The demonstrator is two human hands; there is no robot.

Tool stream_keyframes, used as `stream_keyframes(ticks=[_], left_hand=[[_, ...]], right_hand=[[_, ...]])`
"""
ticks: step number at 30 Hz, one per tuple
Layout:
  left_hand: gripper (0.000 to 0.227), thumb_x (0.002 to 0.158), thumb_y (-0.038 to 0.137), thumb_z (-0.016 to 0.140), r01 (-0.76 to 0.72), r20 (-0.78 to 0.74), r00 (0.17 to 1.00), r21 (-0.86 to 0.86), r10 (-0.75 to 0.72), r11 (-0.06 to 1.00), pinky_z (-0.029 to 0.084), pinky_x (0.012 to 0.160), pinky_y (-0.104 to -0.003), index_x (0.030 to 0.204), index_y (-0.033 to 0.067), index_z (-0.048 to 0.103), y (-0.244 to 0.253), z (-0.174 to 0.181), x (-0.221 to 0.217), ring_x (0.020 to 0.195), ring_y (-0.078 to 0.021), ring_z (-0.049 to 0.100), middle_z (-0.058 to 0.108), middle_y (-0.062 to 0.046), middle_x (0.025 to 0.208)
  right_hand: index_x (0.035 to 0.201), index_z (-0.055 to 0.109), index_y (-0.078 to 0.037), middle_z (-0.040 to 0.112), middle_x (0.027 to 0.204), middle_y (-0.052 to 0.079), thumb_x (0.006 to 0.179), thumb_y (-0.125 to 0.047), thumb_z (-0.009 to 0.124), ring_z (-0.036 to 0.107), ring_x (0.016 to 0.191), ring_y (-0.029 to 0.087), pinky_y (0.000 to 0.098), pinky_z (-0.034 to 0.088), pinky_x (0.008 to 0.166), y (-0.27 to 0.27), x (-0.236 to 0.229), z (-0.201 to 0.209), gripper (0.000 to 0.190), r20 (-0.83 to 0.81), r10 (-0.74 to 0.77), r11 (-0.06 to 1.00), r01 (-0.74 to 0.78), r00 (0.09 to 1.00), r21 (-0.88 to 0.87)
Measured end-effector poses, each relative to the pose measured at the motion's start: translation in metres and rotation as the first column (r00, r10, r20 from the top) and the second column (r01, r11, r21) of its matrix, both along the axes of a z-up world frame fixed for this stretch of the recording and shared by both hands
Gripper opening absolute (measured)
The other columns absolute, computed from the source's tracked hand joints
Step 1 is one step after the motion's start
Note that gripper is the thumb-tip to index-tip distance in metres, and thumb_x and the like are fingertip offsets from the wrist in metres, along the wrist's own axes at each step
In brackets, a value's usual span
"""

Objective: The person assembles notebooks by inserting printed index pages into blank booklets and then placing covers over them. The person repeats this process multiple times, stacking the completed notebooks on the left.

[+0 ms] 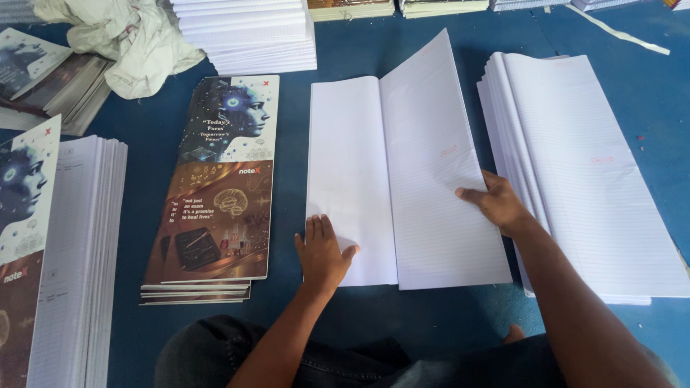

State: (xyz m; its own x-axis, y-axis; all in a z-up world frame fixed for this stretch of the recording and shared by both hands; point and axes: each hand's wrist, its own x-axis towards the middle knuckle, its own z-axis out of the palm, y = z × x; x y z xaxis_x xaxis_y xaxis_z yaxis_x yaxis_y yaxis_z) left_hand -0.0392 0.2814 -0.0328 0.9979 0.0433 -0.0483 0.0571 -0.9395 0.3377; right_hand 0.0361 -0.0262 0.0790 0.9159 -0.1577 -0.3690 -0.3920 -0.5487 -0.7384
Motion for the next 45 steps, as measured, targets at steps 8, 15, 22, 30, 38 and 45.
stream_keyframes(ticks=[8,15,22,30,38,45], left_hand=[[0.093,0.078,0.045,0.082,0.010,0.068,0.998,-0.044,-0.007,0.999,0.030,0.110,-0.065,0.142,-0.0089,0.041,-0.004,-0.001,-0.003,0.145,-0.0360,0.033,0.045,-0.027,0.147],[0.078,0.077,0.032,0.084,0.057,0.197,0.979,-0.078,-0.041,0.995,0.034,0.107,-0.059,0.135,-0.0071,0.052,-0.009,0.007,-0.006,0.139,-0.0369,0.043,0.056,-0.025,0.138],[0.072,0.078,0.028,0.084,0.014,0.047,0.999,-0.134,-0.008,0.991,0.031,0.107,-0.060,0.136,-0.0017,0.053,-0.013,0.016,-0.005,0.136,-0.0341,0.046,0.063,-0.019,0.132],[0.071,0.070,0.001,0.079,-0.081,0.330,0.918,-0.389,0.221,0.918,0.035,0.110,-0.051,0.136,-0.0034,0.054,0.000,-0.018,0.012,0.133,-0.0476,0.045,0.049,-0.032,0.144],[0.075,0.073,0.006,0.077,-0.405,-0.186,0.828,-0.851,0.530,0.335,0.054,0.089,-0.034,0.142,-0.0025,0.047,0.045,-0.034,0.041,0.106,-0.0263,0.068,0.063,-0.021,0.126],[0.037,0.083,0.014,0.069,-0.383,-0.340,0.905,-0.912,0.255,0.144,0.051,0.057,-0.031,0.116,-0.0019,0.072,0.039,-0.011,0.039,0.066,-0.0149,0.064,0.071,-0.009,0.086]], right_hand=[[0.139,0.056,-0.005,0.072,0.112,0.025,0.092,-0.021,0.066,0.073,0.101,0.034,0.0496,0.054,0.097,0.000,-0.002,-0.001,0.050,0.026,0.007,1.000,-0.007,1.000,0.001],[0.141,0.055,-0.007,0.073,0.111,0.024,0.093,-0.022,0.065,0.074,0.098,0.034,0.0504,0.053,0.097,0.004,-0.003,0.003,0.052,0.005,-0.012,0.999,0.012,1.000,-0.044],[0.139,0.056,-0.006,0.073,0.111,0.024,0.093,-0.022,0.065,0.074,0.099,0.034,0.0495,0.054,0.098,0.003,-0.003,0.003,0.050,0.000,-0.008,1.000,0.008,1.000,-0.025],[0.137,0.056,-0.006,0.072,0.114,0.023,0.092,-0.021,0.066,0.072,0.104,0.032,0.0488,0.053,0.099,0.001,-0.002,-0.001,0.049,0.035,0.012,1.000,-0.011,0.999,-0.008],[0.135,0.058,-0.004,0.072,0.113,0.024,0.093,-0.022,0.066,0.073,0.103,0.033,0.0485,0.054,0.098,0.001,0.000,-0.001,0.047,0.029,0.009,1.000,-0.009,1.000,-0.011],[0.137,0.058,-0.004,0.072,0.115,0.025,0.092,-0.021,0.067,0.073,0.104,0.035,0.0483,0.054,0.099,-0.003,0.014,-0.002,0.049,0.031,0.031,0.999,-0.031,0.999,-0.007]])
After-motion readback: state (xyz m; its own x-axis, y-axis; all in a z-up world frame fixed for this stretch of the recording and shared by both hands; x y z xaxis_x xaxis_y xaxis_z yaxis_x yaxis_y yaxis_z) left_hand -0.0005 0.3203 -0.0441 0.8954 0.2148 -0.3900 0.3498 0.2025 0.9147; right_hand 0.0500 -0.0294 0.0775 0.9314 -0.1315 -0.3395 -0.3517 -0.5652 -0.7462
